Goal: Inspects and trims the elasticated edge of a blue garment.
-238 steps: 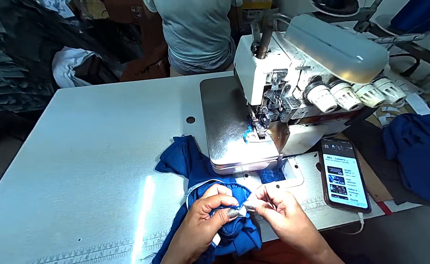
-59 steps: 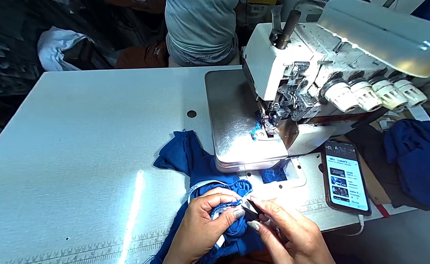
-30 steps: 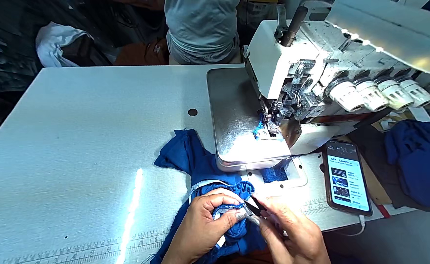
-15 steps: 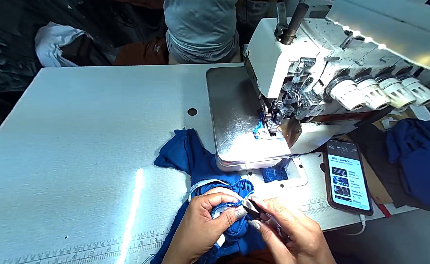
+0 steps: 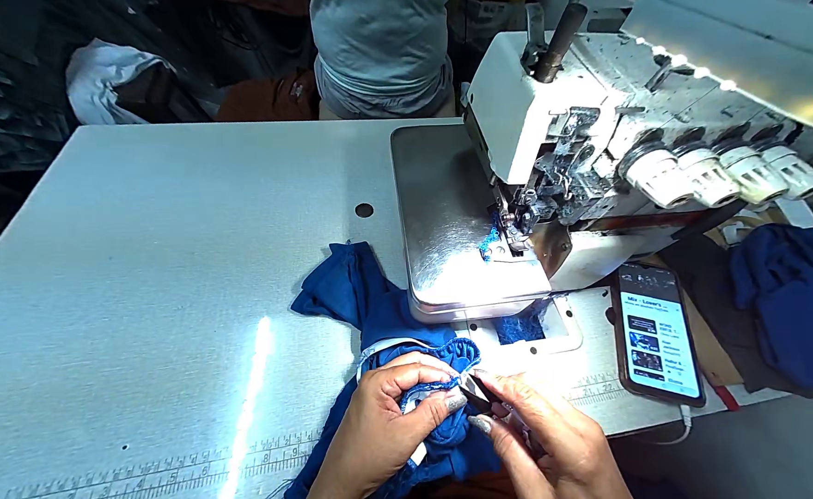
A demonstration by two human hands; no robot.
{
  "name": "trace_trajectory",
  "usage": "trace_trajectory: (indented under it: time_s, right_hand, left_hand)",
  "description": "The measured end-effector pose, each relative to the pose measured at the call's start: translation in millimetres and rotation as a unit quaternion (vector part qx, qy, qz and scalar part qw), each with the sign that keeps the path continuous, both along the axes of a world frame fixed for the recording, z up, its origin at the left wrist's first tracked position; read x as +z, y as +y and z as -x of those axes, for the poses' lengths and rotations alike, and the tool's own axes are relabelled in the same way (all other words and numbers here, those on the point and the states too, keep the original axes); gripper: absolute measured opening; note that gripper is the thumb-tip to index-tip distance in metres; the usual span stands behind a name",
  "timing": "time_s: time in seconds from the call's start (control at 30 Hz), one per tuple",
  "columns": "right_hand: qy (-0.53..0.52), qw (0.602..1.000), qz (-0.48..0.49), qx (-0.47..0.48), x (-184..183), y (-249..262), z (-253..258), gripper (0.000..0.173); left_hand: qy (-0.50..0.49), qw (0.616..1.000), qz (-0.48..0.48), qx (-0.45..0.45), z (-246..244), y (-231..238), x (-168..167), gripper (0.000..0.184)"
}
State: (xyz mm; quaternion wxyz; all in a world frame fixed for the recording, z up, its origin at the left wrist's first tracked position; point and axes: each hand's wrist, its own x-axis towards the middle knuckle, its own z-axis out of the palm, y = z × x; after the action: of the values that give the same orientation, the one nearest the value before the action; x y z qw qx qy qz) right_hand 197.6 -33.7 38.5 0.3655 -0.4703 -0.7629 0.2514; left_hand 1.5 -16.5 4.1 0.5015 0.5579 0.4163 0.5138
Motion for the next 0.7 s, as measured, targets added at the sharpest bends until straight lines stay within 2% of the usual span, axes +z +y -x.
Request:
trace_trajectory:
  time_s: [0.13, 0.33, 0.5, 0.7]
  right_hand:
    - [0.017, 1.0, -0.008, -0.011, -4, -3, 6, 0.028]
    - [0.141, 0.987, -0.077, -0.014, -39, -2, 13, 0.025]
    - [0.123, 0.988, -0.089, 0.001, -41, 2, 8, 0.021]
    - [0.119, 0.992, -0.047, -0.001, -32, 0, 6, 0.023]
  left_hand:
    - [0.017, 1.0, -0.013, 0.003, 0, 0, -2, 0.01]
    - [-0.031, 0.999, 0.026, -0.017, 2, 1, 2, 0.01]
    - [-0.031, 0.999, 0.029, -0.019, 3, 2, 1, 0.01]
    - [-0.032, 0.999, 0.033, -0.018, 3, 2, 1, 0.011]
